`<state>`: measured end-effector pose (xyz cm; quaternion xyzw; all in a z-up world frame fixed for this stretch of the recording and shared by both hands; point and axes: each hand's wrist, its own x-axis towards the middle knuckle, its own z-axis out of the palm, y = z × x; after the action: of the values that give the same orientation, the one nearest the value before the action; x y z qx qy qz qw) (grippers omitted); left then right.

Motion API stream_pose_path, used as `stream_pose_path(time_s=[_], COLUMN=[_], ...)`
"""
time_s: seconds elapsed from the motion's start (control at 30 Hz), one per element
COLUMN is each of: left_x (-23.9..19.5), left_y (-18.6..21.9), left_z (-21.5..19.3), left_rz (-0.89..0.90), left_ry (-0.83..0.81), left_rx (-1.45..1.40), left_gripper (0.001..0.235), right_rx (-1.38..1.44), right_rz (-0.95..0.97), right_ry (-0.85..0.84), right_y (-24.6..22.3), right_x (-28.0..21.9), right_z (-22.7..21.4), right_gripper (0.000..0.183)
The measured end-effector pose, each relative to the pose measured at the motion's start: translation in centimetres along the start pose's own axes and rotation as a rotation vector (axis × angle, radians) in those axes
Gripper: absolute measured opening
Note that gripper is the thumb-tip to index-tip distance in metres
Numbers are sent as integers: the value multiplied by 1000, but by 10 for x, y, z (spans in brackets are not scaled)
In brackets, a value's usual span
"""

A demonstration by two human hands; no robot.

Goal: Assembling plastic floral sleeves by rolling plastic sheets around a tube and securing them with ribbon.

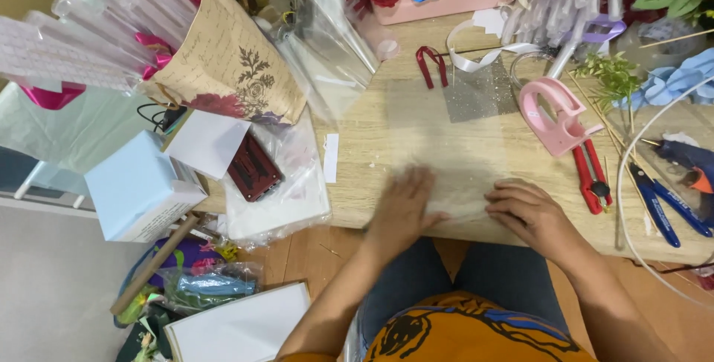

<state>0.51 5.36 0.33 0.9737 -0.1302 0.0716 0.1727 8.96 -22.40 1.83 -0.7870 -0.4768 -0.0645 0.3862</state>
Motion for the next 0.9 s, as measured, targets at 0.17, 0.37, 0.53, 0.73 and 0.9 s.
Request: stream_pose_path(time_s=[0.17, 0.37, 0.53, 0.73, 0.9], left_x=[-20, -31, -30, -33, -32], left_y=[-50, -71, -62, -67, -84], left_z=[-8, -13, -23, -20, 5], left_rz=[-207, -224, -118, -160, -157], left_ry=[27, 188, 220, 297, 325], left_rx=[39, 262, 53, 197, 182], left_gripper=[84, 74, 57, 53, 35], right_rx=[46, 62, 84, 125, 120], right_rz=[42, 90, 86, 77, 99], right_ry=[-1, 0, 12, 36, 42], right_y=[0, 0, 0, -7, -3], right_x=[0, -2, -2, 2, -1], right_z=[2, 3, 4, 0, 3], right_gripper=[16, 18, 16, 14, 14])
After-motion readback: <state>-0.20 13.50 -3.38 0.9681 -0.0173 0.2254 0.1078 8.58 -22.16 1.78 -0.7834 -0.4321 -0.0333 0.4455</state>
